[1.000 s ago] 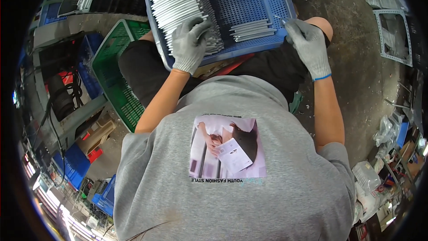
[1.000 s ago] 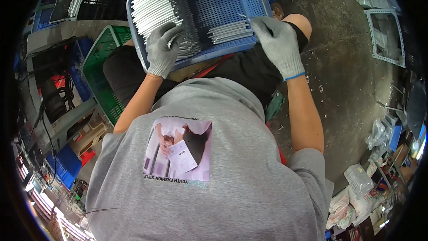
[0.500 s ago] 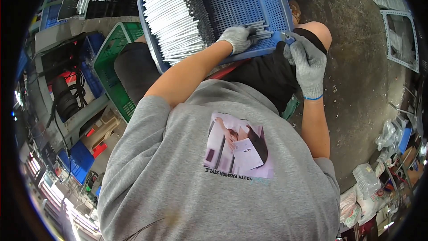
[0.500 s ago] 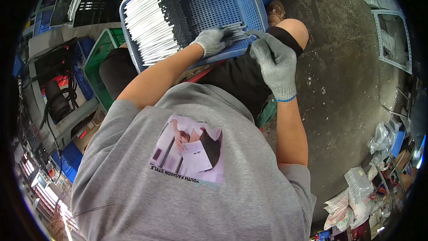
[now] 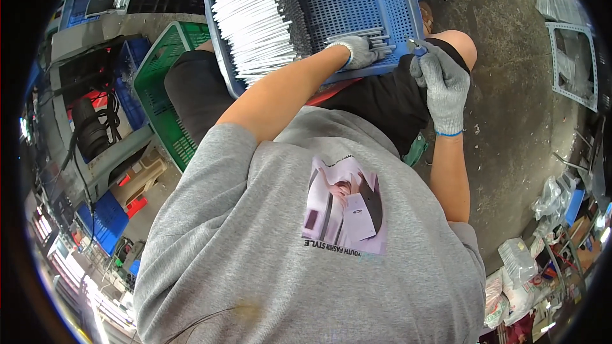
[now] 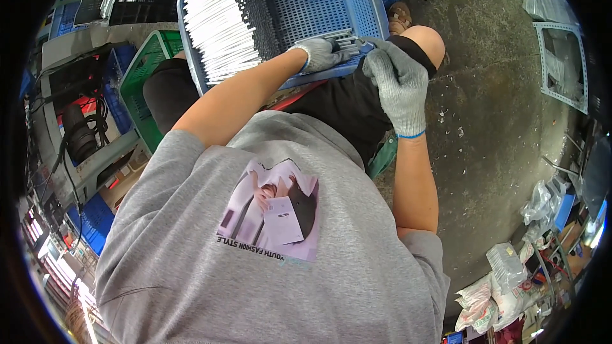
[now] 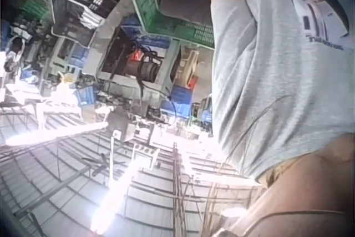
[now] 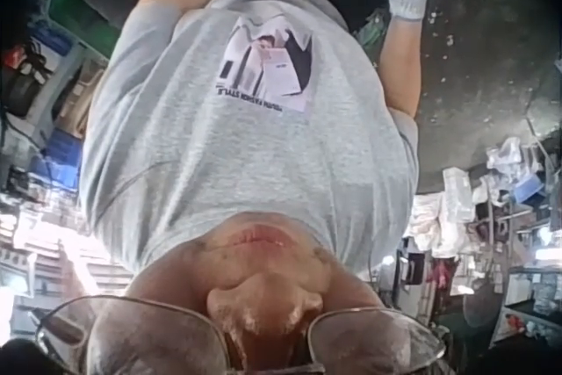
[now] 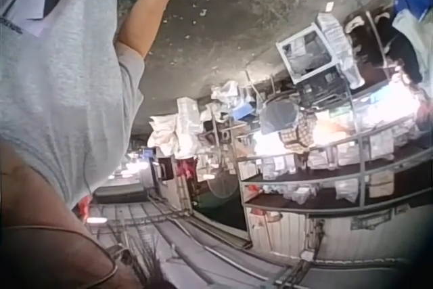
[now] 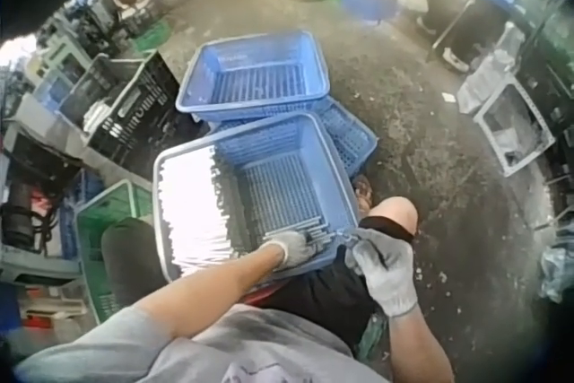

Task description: Sorting and organizing metal heat sinks from one crate into another while on a factory floor.

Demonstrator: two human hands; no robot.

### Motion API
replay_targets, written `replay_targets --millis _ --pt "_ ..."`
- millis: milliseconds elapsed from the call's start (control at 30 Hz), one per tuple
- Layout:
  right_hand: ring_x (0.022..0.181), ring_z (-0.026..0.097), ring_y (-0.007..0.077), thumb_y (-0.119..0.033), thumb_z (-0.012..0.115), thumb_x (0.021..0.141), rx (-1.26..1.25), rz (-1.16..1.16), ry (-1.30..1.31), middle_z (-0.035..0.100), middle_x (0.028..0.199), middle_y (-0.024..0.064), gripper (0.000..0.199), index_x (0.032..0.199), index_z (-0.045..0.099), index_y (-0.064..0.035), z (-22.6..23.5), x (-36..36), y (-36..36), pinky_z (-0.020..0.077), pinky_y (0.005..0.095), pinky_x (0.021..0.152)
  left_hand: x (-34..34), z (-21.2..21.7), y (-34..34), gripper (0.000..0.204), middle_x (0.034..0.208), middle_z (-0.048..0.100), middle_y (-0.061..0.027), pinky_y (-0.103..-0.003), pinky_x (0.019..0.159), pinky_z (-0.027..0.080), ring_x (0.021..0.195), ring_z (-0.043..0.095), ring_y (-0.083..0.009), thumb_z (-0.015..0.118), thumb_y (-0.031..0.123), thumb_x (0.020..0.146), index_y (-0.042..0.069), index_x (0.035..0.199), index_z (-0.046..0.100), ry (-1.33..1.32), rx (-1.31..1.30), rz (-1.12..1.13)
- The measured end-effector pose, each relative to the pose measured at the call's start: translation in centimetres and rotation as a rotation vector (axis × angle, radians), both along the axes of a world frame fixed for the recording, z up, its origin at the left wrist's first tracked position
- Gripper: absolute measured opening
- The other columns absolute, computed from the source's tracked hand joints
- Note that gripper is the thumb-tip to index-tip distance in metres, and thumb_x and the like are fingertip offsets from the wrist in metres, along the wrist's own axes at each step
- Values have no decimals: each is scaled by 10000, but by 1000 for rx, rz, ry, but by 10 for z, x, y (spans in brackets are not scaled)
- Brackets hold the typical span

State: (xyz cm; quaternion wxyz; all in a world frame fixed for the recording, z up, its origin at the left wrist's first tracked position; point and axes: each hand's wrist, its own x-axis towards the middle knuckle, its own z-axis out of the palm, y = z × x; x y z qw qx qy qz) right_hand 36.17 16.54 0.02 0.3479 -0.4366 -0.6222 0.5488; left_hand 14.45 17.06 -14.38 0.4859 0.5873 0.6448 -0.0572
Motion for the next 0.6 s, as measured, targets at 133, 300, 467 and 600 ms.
replay_targets --millis 133,300,467,600 --pt "629 463 82 -86 589 1008 15 15 -11 612 733 5 270 1214 730 16 0 -1 0 377 206 571 1 -17 -3 662 1272 685 -196 -449 1018 503 1152 656 -381 582 545 978 22 1382 543 16 33 13" --pt "632 462 81 -86 589 1008 18 12 -24 611 734 6 274 1219 728 19 0 -1 0 377 205 572 2 -22 -8 736 1311 664 -218 -455 1044 492 1177 646 -398 601 552 961 -7 1427 489 32 62 34" --pt "621 516 84 -59 629 974 -30 20 -19 651 728 0 263 1201 734 22 1 2 2 423 207 592 12 -5 -11 735 1304 648 -227 -470 1045 494 1163 638 -429 629 550 936 21 1430 501 110 145 112" --pt "625 521 85 -58 628 973 -25 16 -18 650 726 1 267 1206 733 19 3 -1 -1 428 210 596 12 -26 -16 741 1403 561 -201 -498 1085 472 1209 605 -456 664 535 898 107 1479 494 335 412 134"
